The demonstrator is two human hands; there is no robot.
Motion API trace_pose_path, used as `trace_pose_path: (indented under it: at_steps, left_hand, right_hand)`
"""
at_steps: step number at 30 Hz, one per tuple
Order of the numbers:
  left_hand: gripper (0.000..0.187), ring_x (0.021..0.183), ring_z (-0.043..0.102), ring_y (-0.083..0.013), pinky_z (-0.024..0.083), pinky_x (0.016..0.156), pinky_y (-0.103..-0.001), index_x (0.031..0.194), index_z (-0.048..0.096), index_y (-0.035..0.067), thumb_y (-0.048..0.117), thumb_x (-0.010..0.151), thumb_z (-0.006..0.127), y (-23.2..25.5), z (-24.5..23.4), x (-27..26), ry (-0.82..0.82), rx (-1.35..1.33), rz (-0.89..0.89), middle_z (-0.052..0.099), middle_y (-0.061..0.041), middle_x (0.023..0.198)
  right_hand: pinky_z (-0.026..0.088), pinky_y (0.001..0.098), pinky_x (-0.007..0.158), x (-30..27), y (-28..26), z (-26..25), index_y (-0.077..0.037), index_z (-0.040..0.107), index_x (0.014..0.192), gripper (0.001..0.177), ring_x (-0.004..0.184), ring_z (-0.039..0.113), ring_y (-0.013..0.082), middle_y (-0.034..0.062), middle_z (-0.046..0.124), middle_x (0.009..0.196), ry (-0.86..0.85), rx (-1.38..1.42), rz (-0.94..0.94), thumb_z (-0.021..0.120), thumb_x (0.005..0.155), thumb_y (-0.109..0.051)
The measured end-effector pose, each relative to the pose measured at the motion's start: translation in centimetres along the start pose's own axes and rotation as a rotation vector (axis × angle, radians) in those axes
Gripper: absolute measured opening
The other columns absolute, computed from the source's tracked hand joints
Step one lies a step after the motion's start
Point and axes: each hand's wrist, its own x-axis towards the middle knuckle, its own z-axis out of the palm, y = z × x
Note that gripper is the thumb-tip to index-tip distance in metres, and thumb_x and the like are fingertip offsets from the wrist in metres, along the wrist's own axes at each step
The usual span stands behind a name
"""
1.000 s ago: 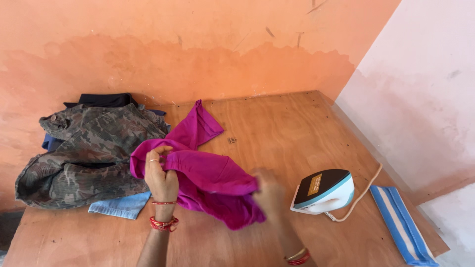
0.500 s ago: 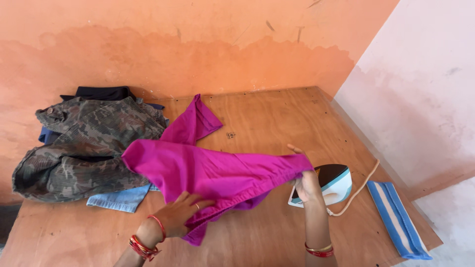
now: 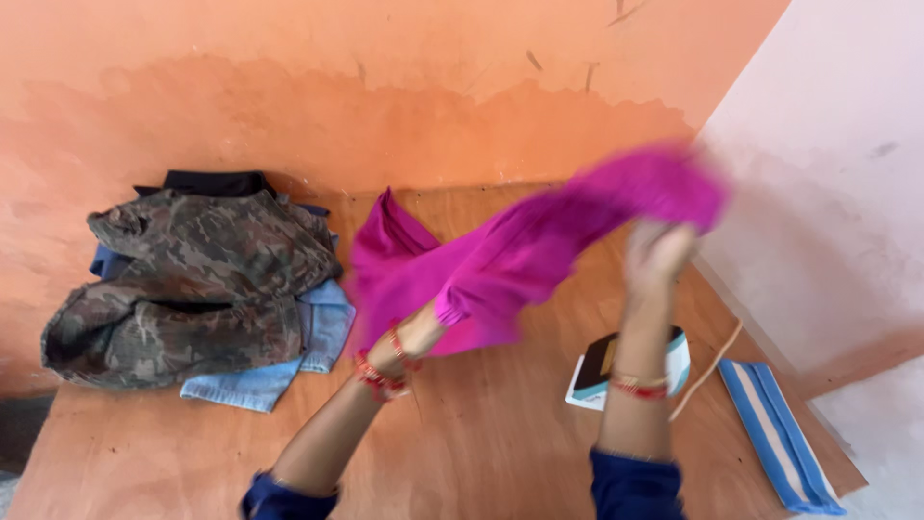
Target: The person irons a pair of magenta pants on a wooden table. They smooth the fabric, use a white and blue iron to press the garment, fold the pants in half, and iron the folded edges. The person then folds the pants again and irons the final folded stack before placing it aside.
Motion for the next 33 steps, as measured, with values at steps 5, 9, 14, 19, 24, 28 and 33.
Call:
trace_pose_path:
  at_steps: [5,9,14,19,24,28,33]
  left_hand:
    - [0.062,0.14,0.049,-0.0272,0.041,0.118,-0.039,0.149,0.051,0.005,0.024,0.093,0.071,4.0,0.4,2.5,0.025,-0.253,0.136,0.053,-0.012,0.152]
    - [0.061,0.142,0.051,-0.0265,0.041,0.119,-0.038,0.148,0.052,0.0,0.026,0.096,0.07,5.5,-3.2,0.3,-0.021,-0.376,0.339,0.054,-0.014,0.153]
    - [0.057,0.144,0.051,-0.0251,0.039,0.121,-0.038,0.145,0.055,-0.003,0.026,0.098,0.067,-1.9,-7.8,-4.6,0.041,-0.115,0.351,0.057,-0.015,0.153]
    - [0.062,0.131,0.052,-0.0183,0.041,0.108,-0.031,0.146,0.049,0.005,0.022,0.09,0.067,-14.2,-12.3,-13.7,0.259,-0.467,-0.236,0.058,-0.009,0.145]
    - [0.04,0.1,0.076,-0.0187,0.059,0.09,-0.034,0.131,0.068,0.032,0.027,0.091,0.068,-18.7,-16.7,-21.8,-0.108,0.61,-0.926,0.081,0.0,0.106]
    - [0.026,0.093,0.077,-0.0259,0.061,0.078,-0.039,0.117,0.073,0.023,0.028,0.093,0.067,-17.1,-16.6,-20.9,0.335,0.619,-0.645,0.081,-0.004,0.101]
    - [0.049,0.093,0.075,-0.0286,0.057,0.078,-0.042,0.127,0.064,0.017,0.037,0.084,0.077,-16.6,-14.2,-12.7,0.58,0.643,-0.408,0.076,-0.011,0.099]
  right_hand:
    - [0.043,0.0447,0.126,11.3,-3.4,4.0,0.005,0.046,0.153,0.057,0.144,0.054,0.0262,0.0156,0.056,0.15,-0.303,-0.257,-0.396,0.039,0.116,-0.038]
    - [0.039,0.0423,0.128,16.5,2.8,6.4,0.004,0.038,0.156,0.065,0.147,0.048,0.0259,0.0162,0.049,0.156,-0.184,-0.481,-0.373,0.035,0.112,-0.045]
    - [0.038,0.0435,0.123,6.5,18.3,9.9,-0.006,0.041,0.153,0.07,0.145,0.046,0.0273,0.0147,0.049,0.155,-0.659,-0.942,0.01,0.056,0.096,-0.043]
    - [0.036,0.0447,0.117,-10.5,25.4,17.1,-0.015,0.045,0.151,0.083,0.143,0.044,0.0287,0.0132,0.048,0.153,-1.647,-1.115,0.457,0.076,0.079,-0.041]
    - [0.041,0.0439,0.114,-12.1,23.7,17.0,-0.019,0.05,0.149,0.082,0.139,0.049,0.03,0.0143,0.053,0.15,-1.617,-0.943,0.545,0.083,0.077,-0.043]
    - [0.042,0.0437,0.112,-11.6,22.6,11.7,-0.012,0.059,0.14,0.065,0.136,0.053,0.0311,0.0157,0.059,0.144,-1.352,-0.87,0.453,0.078,0.086,-0.042]
    - [0.041,0.0442,0.112,-12.6,21.2,0.8,-0.004,0.06,0.136,0.063,0.134,0.052,0.0349,0.0202,0.06,0.138,-0.955,-1.149,0.367,0.081,0.083,-0.031]
